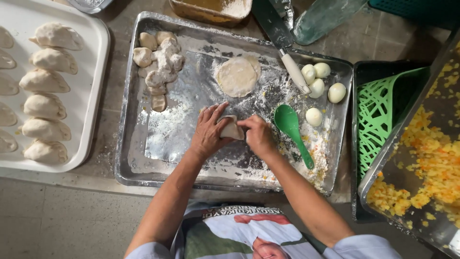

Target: Assembling empanadas by placing filling and boiled egg on dough circles and sealing the edges by hand.

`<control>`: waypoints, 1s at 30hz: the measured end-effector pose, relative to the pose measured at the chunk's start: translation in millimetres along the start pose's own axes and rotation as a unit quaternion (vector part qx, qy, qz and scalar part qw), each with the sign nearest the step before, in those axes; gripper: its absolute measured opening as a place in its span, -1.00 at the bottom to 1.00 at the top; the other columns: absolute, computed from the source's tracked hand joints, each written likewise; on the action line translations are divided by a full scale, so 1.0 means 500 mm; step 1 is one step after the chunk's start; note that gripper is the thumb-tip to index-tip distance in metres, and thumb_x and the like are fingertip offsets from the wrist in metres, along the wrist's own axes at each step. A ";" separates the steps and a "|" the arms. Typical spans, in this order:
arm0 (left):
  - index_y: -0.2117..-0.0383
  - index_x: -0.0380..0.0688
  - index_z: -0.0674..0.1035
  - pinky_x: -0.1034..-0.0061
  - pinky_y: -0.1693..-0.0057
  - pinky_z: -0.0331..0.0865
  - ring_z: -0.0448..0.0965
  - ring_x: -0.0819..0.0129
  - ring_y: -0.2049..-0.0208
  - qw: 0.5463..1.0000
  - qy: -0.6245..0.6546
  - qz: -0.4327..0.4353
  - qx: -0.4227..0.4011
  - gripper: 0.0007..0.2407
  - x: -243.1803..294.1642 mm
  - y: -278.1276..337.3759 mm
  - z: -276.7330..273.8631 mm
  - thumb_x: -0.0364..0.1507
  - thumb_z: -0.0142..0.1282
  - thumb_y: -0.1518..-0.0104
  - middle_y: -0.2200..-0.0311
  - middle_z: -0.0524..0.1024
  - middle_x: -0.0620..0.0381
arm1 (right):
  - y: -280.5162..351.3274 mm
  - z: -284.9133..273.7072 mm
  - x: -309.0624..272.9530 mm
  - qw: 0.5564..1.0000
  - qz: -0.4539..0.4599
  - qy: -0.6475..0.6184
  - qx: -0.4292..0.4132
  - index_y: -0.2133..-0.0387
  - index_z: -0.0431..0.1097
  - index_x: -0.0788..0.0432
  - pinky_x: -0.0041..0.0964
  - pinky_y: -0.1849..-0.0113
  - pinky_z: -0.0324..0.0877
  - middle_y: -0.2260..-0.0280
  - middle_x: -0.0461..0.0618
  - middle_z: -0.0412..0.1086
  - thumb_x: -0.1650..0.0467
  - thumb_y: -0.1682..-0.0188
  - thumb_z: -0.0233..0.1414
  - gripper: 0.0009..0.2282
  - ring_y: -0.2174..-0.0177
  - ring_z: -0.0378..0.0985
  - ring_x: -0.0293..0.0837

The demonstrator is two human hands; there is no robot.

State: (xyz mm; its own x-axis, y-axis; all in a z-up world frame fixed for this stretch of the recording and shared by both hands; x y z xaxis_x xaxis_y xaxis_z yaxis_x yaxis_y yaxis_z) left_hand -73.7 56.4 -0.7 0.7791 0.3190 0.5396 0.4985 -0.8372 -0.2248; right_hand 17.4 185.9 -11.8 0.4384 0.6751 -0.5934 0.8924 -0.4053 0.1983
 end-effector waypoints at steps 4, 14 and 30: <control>-0.02 0.29 0.48 0.00 -0.38 0.06 0.26 0.03 -0.29 1.000 -0.006 0.011 -0.002 -0.44 -0.003 -0.001 0.001 0.10 0.22 0.14 -0.37 0.18 0.16 | 0.008 0.012 -0.052 0.983 -0.055 0.174 0.002 0.20 0.57 -0.05 -0.03 0.03 0.33 0.27 -0.12 0.36 0.60 0.18 -0.06 -0.62 0.18 0.49 -0.06; 0.01 0.22 0.49 0.03 -0.35 0.11 0.30 0.02 -0.27 1.000 0.001 0.002 0.024 -0.46 -0.012 0.011 -0.014 0.09 0.24 0.11 -0.34 0.22 0.14 | -0.017 0.017 -0.015 1.000 -0.023 -0.003 -0.011 0.19 0.59 -0.03 -0.07 0.09 0.42 0.29 -0.04 0.44 0.62 0.21 -0.13 -0.55 0.20 0.55 0.02; -0.04 0.27 0.55 0.03 -0.32 0.16 0.31 0.00 -0.26 0.998 -0.003 -0.033 0.058 -0.50 -0.012 0.042 -0.048 0.04 0.24 0.05 -0.30 0.27 0.12 | -0.015 0.011 -0.109 0.984 -0.072 0.156 -0.039 0.21 0.59 -0.11 0.02 -0.01 0.29 0.26 -0.12 0.39 0.58 0.16 -0.12 -0.59 0.17 0.48 -0.02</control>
State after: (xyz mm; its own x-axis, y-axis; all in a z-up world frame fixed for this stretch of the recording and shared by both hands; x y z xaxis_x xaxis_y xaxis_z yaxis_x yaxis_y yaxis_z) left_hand -77.2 26.1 10.8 0.7453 0.3755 0.5509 0.5893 -0.7575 -0.2810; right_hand -14.0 148.9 14.9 0.3080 0.8835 -0.3530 0.9477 -0.2522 0.1957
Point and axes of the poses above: each hand's wrist, its own y-axis away from the middle knuckle, its own z-axis out of the palm, x = y × z, the point moved 10 cm from there along -y, towards the middle knuckle
